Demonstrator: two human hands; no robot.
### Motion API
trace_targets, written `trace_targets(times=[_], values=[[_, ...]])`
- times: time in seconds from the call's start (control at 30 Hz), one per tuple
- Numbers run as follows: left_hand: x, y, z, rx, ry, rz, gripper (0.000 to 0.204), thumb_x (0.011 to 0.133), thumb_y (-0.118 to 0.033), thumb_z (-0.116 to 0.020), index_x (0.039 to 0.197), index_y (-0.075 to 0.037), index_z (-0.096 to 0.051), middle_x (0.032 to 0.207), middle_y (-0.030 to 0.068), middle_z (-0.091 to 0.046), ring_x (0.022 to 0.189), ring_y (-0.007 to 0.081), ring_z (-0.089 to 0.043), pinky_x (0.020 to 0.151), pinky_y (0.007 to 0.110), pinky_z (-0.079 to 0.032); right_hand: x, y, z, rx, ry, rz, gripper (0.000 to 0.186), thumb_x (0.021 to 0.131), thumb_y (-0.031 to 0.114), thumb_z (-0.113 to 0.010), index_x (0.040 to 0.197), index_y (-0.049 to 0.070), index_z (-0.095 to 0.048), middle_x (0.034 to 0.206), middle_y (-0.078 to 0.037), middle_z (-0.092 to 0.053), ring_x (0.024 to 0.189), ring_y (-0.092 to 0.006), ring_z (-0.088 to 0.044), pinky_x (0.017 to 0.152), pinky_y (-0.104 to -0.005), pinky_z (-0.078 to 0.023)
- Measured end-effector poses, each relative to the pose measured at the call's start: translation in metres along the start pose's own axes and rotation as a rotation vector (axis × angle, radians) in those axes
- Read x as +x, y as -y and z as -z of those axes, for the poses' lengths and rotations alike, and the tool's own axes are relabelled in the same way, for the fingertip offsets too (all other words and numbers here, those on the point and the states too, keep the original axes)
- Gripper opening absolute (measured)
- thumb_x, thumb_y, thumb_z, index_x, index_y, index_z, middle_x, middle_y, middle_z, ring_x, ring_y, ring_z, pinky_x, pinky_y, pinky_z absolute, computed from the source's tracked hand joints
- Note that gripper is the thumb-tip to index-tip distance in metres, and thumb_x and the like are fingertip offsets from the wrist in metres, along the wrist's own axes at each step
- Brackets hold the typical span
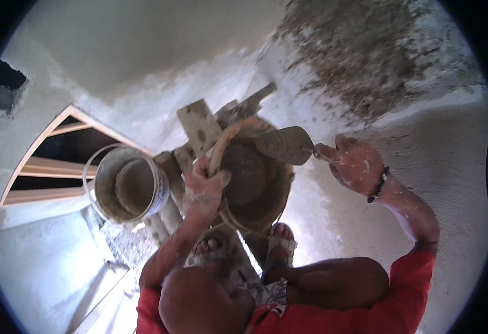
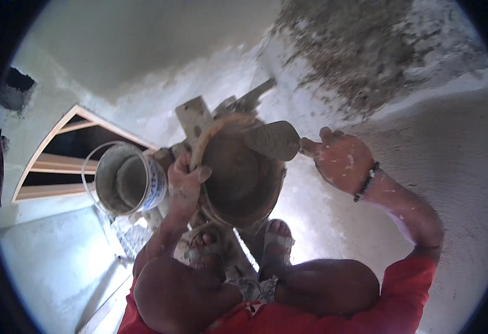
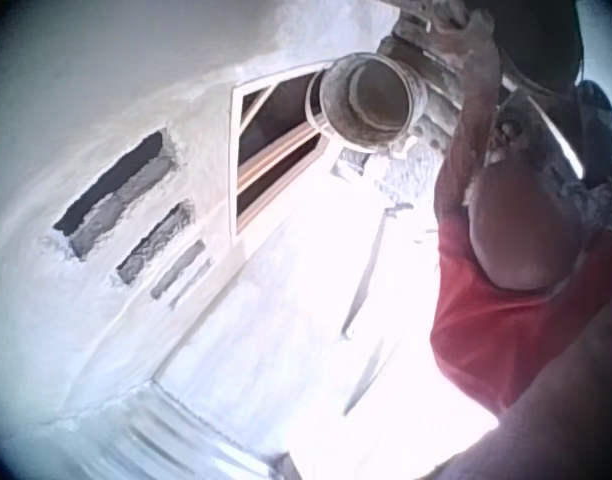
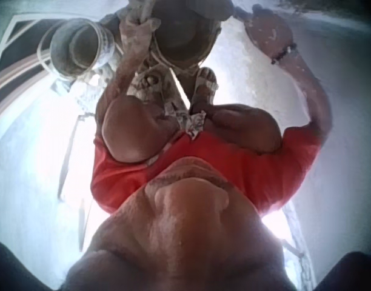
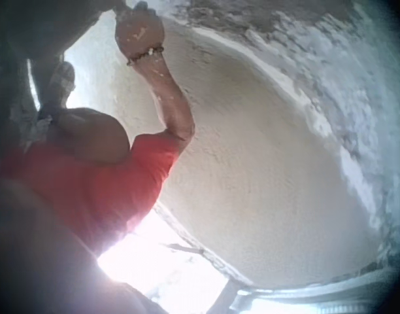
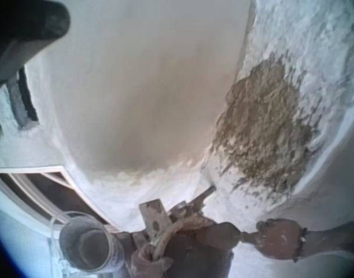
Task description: The person applies plaster to an interior wall using a trowel, scooping material from a bucket and smoothing it over the surface.
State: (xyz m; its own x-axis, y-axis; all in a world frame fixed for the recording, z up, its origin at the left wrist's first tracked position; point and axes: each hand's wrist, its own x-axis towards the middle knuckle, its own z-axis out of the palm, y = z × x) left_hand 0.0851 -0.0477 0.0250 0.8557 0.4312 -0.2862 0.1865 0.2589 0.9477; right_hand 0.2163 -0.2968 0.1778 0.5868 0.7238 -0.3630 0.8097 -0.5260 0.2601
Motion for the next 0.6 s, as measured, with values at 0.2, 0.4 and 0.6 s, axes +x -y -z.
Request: trace_targets(times=[0.2,0.4,0.6], values=[[-0.002,-0.042,-0.003,-0.050,0.066,-0.089,0.010,0.071,-0.001,-0.061,0.073,-0.002,-0.051,0.069,-0.0050,-0.047,0.063,0.0028,-0.039,0.053,0.021,-0.033,0.041,0.041,-0.051,-0.057,-0.021,0.003,0.033,0.089,0.010,-0.048,0.121,0.013,-0.056,0.090,-0.016,-0.061,0.084,-0.0302,-0.062,0.071,-0.0414,-0.052],[0.009,-0.049,-0.011,-0.021,0.063,-0.151,0.013,0.070,-0.002,-0.061,0.070,-0.003,-0.048,0.068,-0.0055,-0.045,0.063,0.0027,-0.037,0.053,0.021,-0.032,0.065,0.025,-0.101,0.352,-0.051,0.255,0.031,0.079,0.018,-0.062,0.110,0.013,-0.062,0.075,-0.013,-0.064,0.070,-0.0321,-0.065,0.064,-0.0432,-0.053],[0.010,-0.054,-0.011,-0.180,0.025,-0.137,0.013,0.072,-0.001,-0.062,0.071,-0.004,-0.049,0.067,-0.0059,-0.046,0.061,0.0026,-0.039,0.053,0.021,-0.033,0.067,0.050,-0.115,0.771,-0.092,0.251,0.039,0.077,0.019,-0.067,0.116,0.011,-0.063,0.094,-0.016,-0.068,0.083,-0.0330,-0.067,0.075,-0.0414,-0.055]])
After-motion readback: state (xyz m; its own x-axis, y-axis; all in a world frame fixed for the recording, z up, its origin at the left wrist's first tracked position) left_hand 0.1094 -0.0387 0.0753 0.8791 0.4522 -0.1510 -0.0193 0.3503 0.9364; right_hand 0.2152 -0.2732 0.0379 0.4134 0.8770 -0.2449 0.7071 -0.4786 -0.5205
